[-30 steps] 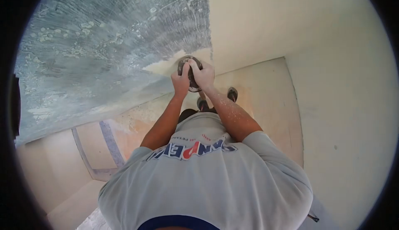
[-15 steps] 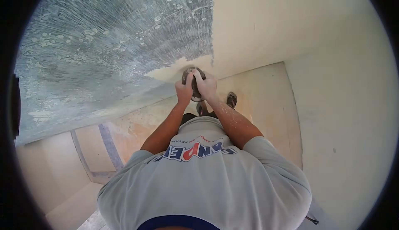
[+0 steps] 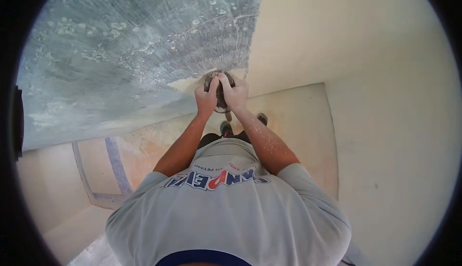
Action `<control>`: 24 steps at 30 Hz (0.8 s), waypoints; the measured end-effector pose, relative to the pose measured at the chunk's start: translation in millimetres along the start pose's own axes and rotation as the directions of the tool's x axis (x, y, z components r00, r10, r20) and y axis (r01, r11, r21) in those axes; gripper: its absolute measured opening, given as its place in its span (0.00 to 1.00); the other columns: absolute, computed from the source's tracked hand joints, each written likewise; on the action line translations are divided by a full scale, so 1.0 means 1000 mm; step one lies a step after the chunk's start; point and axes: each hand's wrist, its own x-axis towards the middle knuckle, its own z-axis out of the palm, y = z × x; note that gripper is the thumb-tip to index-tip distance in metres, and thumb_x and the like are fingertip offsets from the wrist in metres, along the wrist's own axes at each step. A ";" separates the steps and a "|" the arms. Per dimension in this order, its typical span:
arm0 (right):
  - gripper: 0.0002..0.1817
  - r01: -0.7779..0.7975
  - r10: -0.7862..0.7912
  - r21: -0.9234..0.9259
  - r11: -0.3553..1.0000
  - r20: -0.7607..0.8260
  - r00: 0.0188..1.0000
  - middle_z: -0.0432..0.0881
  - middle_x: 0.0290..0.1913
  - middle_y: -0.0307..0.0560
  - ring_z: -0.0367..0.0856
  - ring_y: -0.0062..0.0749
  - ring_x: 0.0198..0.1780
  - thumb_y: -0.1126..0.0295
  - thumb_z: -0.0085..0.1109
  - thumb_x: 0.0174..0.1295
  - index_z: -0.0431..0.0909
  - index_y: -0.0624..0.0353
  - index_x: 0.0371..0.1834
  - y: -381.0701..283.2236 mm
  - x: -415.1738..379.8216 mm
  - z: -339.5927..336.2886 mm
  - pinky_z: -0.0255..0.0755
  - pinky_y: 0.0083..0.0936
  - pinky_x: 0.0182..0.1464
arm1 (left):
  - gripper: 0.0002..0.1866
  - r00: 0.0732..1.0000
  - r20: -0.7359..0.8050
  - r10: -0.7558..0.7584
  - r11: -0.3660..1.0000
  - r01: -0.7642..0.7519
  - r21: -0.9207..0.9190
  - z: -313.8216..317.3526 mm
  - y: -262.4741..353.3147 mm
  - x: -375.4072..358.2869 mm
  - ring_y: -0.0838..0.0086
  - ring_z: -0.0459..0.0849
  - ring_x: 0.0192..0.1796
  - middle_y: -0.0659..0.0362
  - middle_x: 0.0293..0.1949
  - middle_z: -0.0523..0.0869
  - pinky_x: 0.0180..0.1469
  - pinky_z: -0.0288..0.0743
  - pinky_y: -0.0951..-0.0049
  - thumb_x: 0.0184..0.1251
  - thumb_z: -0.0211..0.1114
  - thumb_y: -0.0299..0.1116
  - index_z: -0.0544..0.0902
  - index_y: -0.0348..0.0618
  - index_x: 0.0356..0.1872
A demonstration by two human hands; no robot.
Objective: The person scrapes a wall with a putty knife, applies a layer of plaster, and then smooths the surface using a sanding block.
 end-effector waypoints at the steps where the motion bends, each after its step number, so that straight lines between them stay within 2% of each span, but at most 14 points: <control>1: 0.20 -0.026 0.027 0.029 0.999 -0.019 0.999 0.86 0.28 0.55 0.84 0.29 0.29 0.54 0.66 0.66 0.87 0.64 0.38 0.004 -0.003 0.001 0.76 0.32 0.35 | 0.22 0.998 -0.055 0.016 1.000 -0.016 0.004 0.005 0.003 -0.007 0.84 0.76 0.28 0.61 0.19 0.79 0.31 0.72 0.69 0.70 0.68 0.43 0.83 0.30 0.27; 3: 0.20 -0.045 0.045 -0.004 0.999 -0.004 0.999 0.87 0.29 0.53 0.85 0.30 0.30 0.54 0.66 0.66 0.88 0.64 0.41 0.015 -0.019 -0.003 0.76 0.31 0.37 | 0.24 0.999 -0.035 -0.010 0.997 0.012 0.077 0.001 -0.027 -0.018 0.84 0.75 0.28 0.60 0.17 0.77 0.30 0.71 0.68 0.69 0.69 0.46 0.82 0.29 0.25; 5: 0.20 -0.065 0.065 -0.020 0.998 -0.004 0.998 0.87 0.29 0.52 0.86 0.30 0.31 0.54 0.65 0.67 0.88 0.63 0.44 0.029 -0.020 -0.001 0.77 0.30 0.38 | 0.25 0.996 -0.086 0.027 0.999 -0.025 0.025 0.004 -0.021 -0.016 0.83 0.74 0.28 0.58 0.17 0.77 0.29 0.71 0.67 0.68 0.69 0.48 0.81 0.29 0.26; 6: 0.19 0.100 -0.105 -0.098 0.990 -0.045 0.993 0.86 0.28 0.51 0.85 0.28 0.31 0.55 0.64 0.68 0.87 0.63 0.43 0.003 -0.010 0.001 0.76 0.32 0.37 | 0.24 0.997 -0.081 0.016 0.998 -0.011 0.055 0.002 -0.003 -0.006 0.84 0.74 0.29 0.59 0.17 0.77 0.30 0.72 0.68 0.69 0.69 0.46 0.82 0.28 0.27; 7: 0.19 0.087 -0.087 -0.053 0.995 0.004 0.996 0.86 0.27 0.51 0.84 0.28 0.30 0.55 0.63 0.68 0.87 0.63 0.41 -0.016 0.002 -0.001 0.76 0.32 0.36 | 0.23 0.997 -0.074 -0.011 0.996 0.018 0.089 -0.001 0.010 -0.003 0.85 0.74 0.30 0.60 0.18 0.77 0.30 0.73 0.69 0.70 0.69 0.44 0.82 0.28 0.27; 8: 0.19 0.059 -0.058 -0.008 0.998 0.054 0.997 0.86 0.27 0.51 0.83 0.28 0.29 0.55 0.63 0.68 0.87 0.63 0.39 -0.026 0.003 -0.003 0.75 0.33 0.35 | 0.23 0.998 -0.031 0.052 0.998 -0.052 0.022 -0.003 0.018 0.001 0.85 0.74 0.29 0.60 0.17 0.77 0.30 0.72 0.68 0.69 0.69 0.44 0.83 0.28 0.28; 10: 0.21 0.016 -0.017 0.018 1.000 0.033 0.999 0.84 0.25 0.52 0.82 0.29 0.27 0.53 0.63 0.68 0.86 0.64 0.35 -0.031 0.003 0.001 0.74 0.33 0.34 | 0.23 0.996 -0.074 0.054 0.998 -0.055 -0.021 0.002 0.010 -0.004 0.85 0.74 0.29 0.59 0.17 0.77 0.29 0.72 0.68 0.69 0.70 0.44 0.83 0.28 0.28; 13: 0.23 -0.057 0.057 -0.195 0.979 -0.009 0.998 0.84 0.24 0.53 0.83 0.30 0.27 0.51 0.64 0.66 0.86 0.66 0.35 -0.002 -0.023 -0.005 0.74 0.33 0.34 | 0.22 0.997 -0.077 0.008 1.000 -0.005 0.030 0.001 -0.026 -0.018 0.85 0.75 0.30 0.59 0.18 0.78 0.30 0.72 0.68 0.68 0.71 0.43 0.83 0.28 0.30; 15: 0.23 0.016 -0.018 -0.176 0.984 -0.012 1.000 0.83 0.23 0.53 0.82 0.29 0.27 0.52 0.64 0.67 0.86 0.66 0.35 -0.001 -0.008 0.000 0.74 0.33 0.34 | 0.21 0.987 -0.139 0.079 0.996 -0.084 -0.035 0.006 -0.029 -0.019 0.84 0.75 0.29 0.65 0.21 0.81 0.31 0.72 0.71 0.71 0.68 0.43 0.84 0.30 0.30; 16: 0.23 0.071 -0.073 -0.158 0.985 -0.011 0.997 0.83 0.22 0.52 0.80 0.28 0.26 0.52 0.64 0.67 0.86 0.66 0.35 -0.009 -0.004 0.003 0.74 0.32 0.34 | 0.22 0.990 -0.140 0.032 0.999 -0.032 0.000 0.003 -0.004 -0.008 0.84 0.75 0.28 0.65 0.20 0.81 0.30 0.72 0.70 0.71 0.68 0.44 0.84 0.30 0.29; 17: 0.23 -0.014 0.015 -0.019 1.000 0.021 1.000 0.82 0.22 0.50 0.78 0.25 0.26 0.52 0.63 0.68 0.86 0.66 0.35 -0.037 -0.006 0.002 0.73 0.31 0.34 | 0.22 0.995 -0.090 0.032 0.999 -0.030 0.015 -0.003 0.009 -0.004 0.85 0.74 0.27 0.64 0.20 0.80 0.29 0.72 0.70 0.71 0.68 0.44 0.84 0.31 0.28; 20: 0.22 -0.020 0.020 0.033 0.999 0.024 1.000 0.83 0.23 0.48 0.76 0.23 0.27 0.53 0.63 0.69 0.86 0.66 0.36 -0.028 -0.008 0.004 0.73 0.30 0.35 | 0.23 0.997 -0.076 0.006 0.999 -0.003 0.046 -0.005 0.006 0.000 0.85 0.72 0.26 0.65 0.18 0.77 0.28 0.70 0.69 0.70 0.69 0.45 0.83 0.30 0.27; 22: 0.22 -0.064 0.063 0.025 0.998 0.055 0.997 0.84 0.25 0.47 0.77 0.23 0.28 0.52 0.64 0.68 0.86 0.66 0.36 -0.002 -0.015 0.001 0.74 0.30 0.36 | 0.24 0.998 -0.051 -0.040 0.998 0.042 0.044 -0.006 -0.007 -0.014 0.84 0.72 0.26 0.64 0.18 0.77 0.29 0.71 0.69 0.69 0.69 0.46 0.83 0.30 0.26; 24: 0.23 -0.043 0.042 -0.080 0.996 -0.021 0.999 0.83 0.23 0.46 0.77 0.24 0.27 0.52 0.65 0.67 0.85 0.66 0.32 -0.004 -0.022 0.000 0.73 0.32 0.33 | 0.23 0.999 -0.053 -0.008 0.998 0.011 0.059 -0.004 -0.015 -0.013 0.84 0.74 0.27 0.62 0.19 0.80 0.30 0.72 0.69 0.69 0.70 0.45 0.83 0.30 0.28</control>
